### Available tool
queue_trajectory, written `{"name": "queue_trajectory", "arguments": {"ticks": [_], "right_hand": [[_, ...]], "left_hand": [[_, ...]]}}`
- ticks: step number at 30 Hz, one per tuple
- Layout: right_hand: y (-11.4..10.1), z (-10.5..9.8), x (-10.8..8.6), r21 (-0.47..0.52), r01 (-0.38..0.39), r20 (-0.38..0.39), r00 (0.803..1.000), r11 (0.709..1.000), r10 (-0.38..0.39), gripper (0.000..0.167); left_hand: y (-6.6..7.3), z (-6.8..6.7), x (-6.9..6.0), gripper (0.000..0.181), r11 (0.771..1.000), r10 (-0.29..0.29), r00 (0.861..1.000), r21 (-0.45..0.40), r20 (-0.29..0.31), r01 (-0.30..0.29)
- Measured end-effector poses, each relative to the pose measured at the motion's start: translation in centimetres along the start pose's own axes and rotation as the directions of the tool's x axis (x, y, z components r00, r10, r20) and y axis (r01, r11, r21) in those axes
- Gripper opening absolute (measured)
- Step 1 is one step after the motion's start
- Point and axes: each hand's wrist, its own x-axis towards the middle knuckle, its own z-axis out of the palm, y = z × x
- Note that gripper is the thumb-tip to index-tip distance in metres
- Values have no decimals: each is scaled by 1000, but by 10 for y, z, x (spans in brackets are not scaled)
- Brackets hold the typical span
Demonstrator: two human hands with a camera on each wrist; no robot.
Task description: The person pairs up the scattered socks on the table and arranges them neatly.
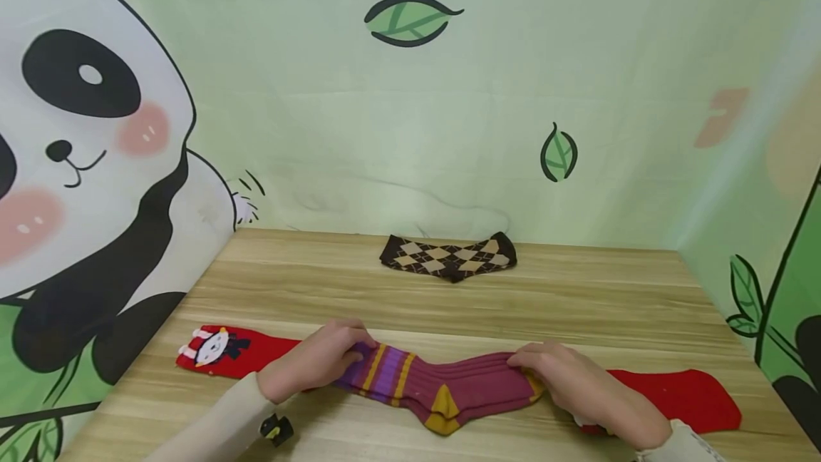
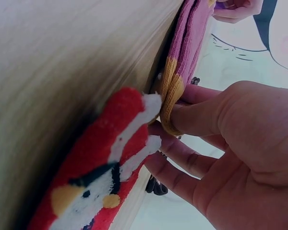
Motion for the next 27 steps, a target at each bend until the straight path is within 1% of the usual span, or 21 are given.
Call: {"name": "queue_trajectory", "arguments": {"ticks": [8,14,18,21,23,27], "right_hand": [[-1,0,0,-16,28,-8,1000,999,-28,34],[-3,-7,0,-36,46,-24,999,998,-47,34],[-7,-11,0,-56,36,-25,999,998,-38,38],[-10,-14,1,-82,45,-49,998,996,-49,42],[-14,-15,1,-95,53,-77,995,994,-61,44],[-20,-16,4,-105,75,-113,990,992,-87,48]], "left_hand": [[1,-2,-2,18,1000,8,1000,-1,4,-8],[3,-5,-4,17,1000,3,1000,5,-8,-3],[4,-6,-4,18,1000,-2,1000,13,-15,3],[5,-7,-6,19,1000,-10,999,19,-31,11],[6,-7,-7,23,1000,-5,999,22,-49,6],[11,-8,-9,39,1000,18,997,21,-71,-17]]}}
